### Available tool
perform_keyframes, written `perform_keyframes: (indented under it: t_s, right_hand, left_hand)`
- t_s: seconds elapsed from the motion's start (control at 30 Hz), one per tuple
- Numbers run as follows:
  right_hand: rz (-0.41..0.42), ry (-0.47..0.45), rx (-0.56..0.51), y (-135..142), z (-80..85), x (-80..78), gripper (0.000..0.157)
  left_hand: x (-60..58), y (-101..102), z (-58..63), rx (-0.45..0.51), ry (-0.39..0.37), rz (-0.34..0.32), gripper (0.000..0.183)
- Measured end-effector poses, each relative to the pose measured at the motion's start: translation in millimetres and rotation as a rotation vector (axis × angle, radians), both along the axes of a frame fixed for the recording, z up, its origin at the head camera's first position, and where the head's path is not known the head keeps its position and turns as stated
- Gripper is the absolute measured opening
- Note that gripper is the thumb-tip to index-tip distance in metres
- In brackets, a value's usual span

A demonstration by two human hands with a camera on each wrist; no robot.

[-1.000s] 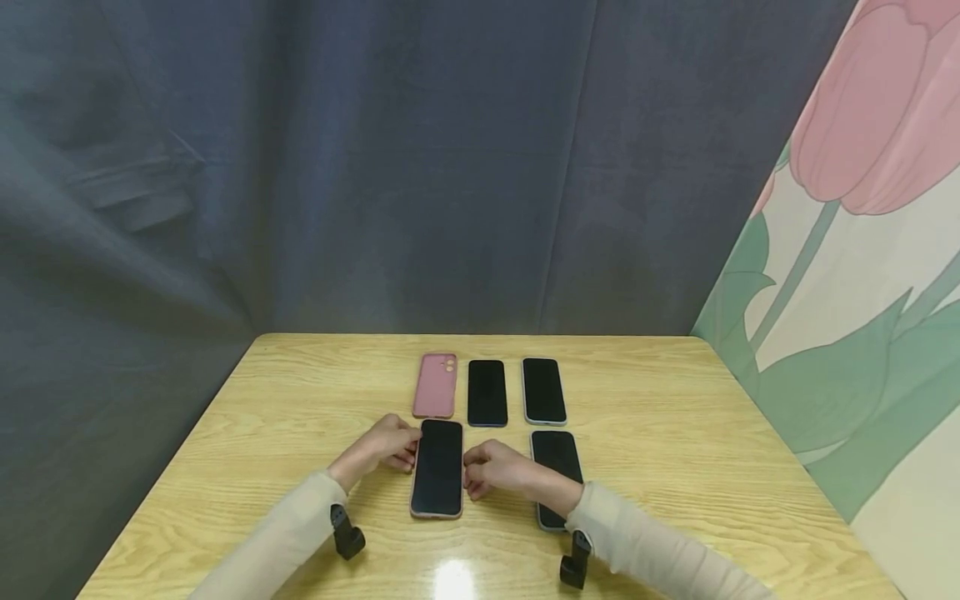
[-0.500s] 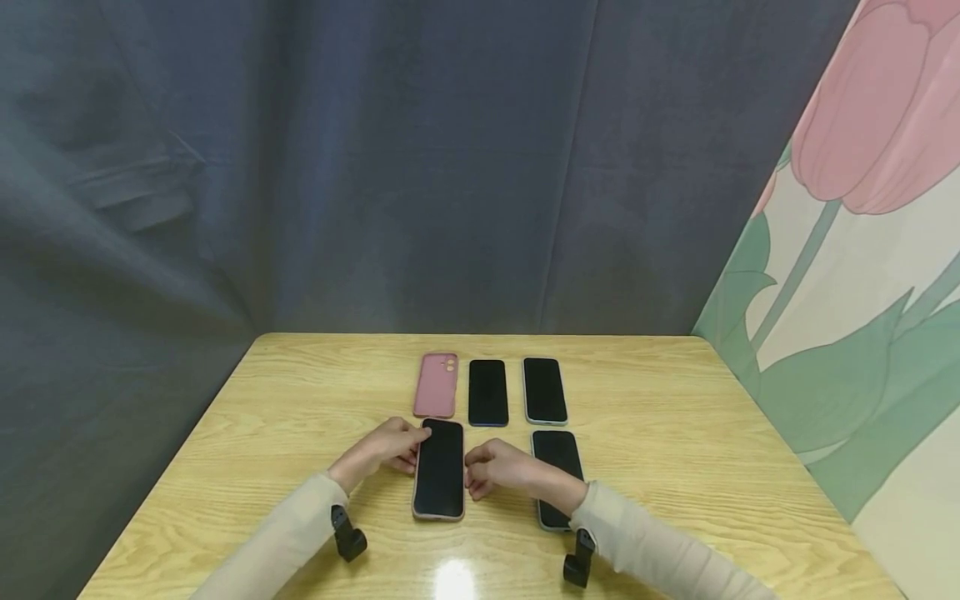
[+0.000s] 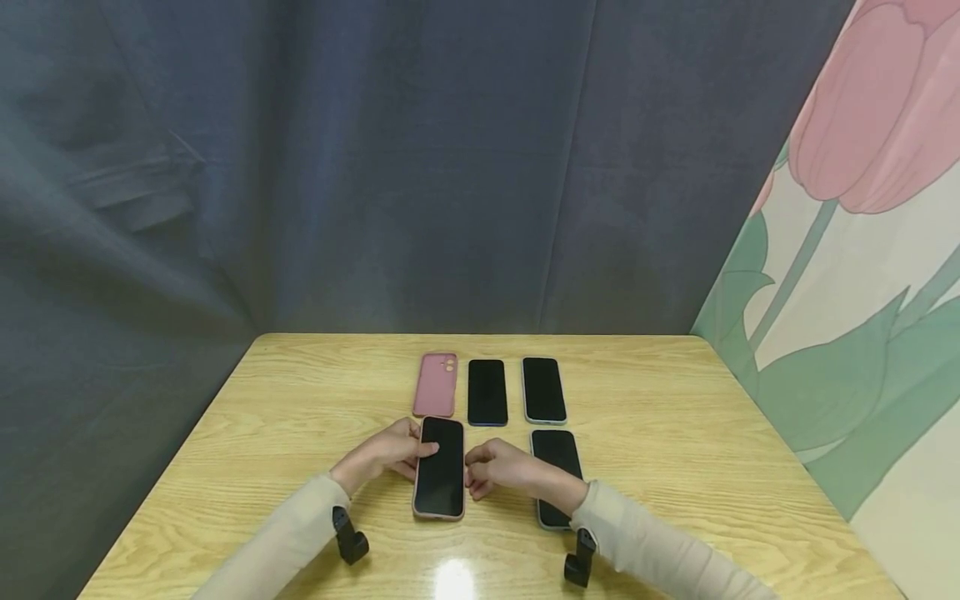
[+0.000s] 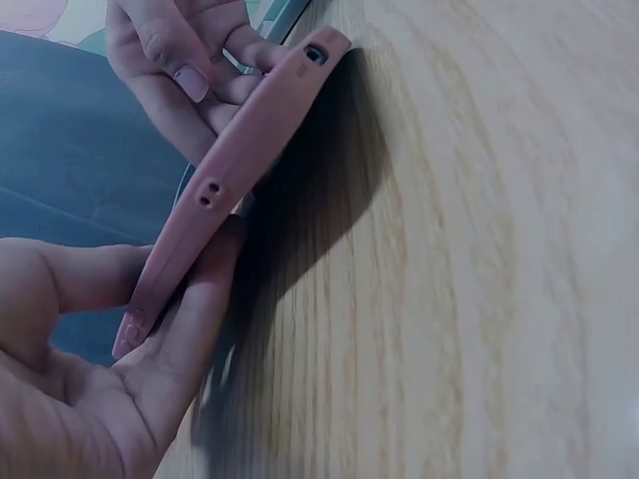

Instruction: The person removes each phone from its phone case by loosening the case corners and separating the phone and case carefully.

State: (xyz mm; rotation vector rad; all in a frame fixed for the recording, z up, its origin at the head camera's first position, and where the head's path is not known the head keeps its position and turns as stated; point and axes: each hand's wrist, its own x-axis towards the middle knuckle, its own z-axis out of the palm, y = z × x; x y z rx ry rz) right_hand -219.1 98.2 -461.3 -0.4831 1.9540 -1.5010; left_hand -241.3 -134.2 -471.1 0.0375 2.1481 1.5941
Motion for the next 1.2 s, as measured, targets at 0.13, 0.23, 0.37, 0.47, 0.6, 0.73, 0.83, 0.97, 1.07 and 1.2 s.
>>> perform_keyframes:
  t_s: [0.13,0.23,0.37,0.47,0.6,0.73,0.83,0.97,1.07,1.2]
  right_hand:
    - [0.009,0.002,0.0,1.3,2.4,1.2,0.04]
    - [0.012,-0.004,-0.007,2.4,2.8,1.5,0.039]
    - [0.021,-0.001,-0.004,3.9,3.7,0.3,0.037]
    - [0.022,0.022,0.013,6.0,5.3,-2.5,0.037]
    - [-0.003,0.059,0.028,8.4,9.0,-7.1,0.037]
    - [-0.025,0.11,0.044,10.5,13.8,-11.5,0.036]
    - [-0.045,0.151,0.061,11.4,16.7,-15.5,0.033]
    - [-0.097,0.183,0.056,10.9,19.8,-20.3,0.028]
    - [-0.155,0.185,0.042,8.6,21.3,-22.7,0.029]
    - [-0.247,0.191,0.018,3.1,20.9,-25.6,0.034]
  left_hand:
    - [-0.2,0.4,-0.2,-0.004,0.003,0.001,0.022]
    - [-0.7,0.0,0.0,0.0,0.0,0.004,0.024]
    - [0.4,0.4,1.7,0.015,-0.017,0.033,0.026]
    - [0.6,1.4,3.0,0.03,-0.027,0.062,0.026]
    - [-2.2,3.5,3.5,0.071,-0.023,0.095,0.024]
    - [-5.0,7.2,6.4,0.105,-0.006,0.138,0.02]
    - [-5.8,11.4,10.8,0.121,0.015,0.167,0.019]
    - [-5.4,18.1,15.4,0.149,0.039,0.193,0.018]
    - [-3.6,22.8,17.1,0.16,0.058,0.203,0.02]
    - [-0.6,29.2,19.2,0.177,0.092,0.214,0.025]
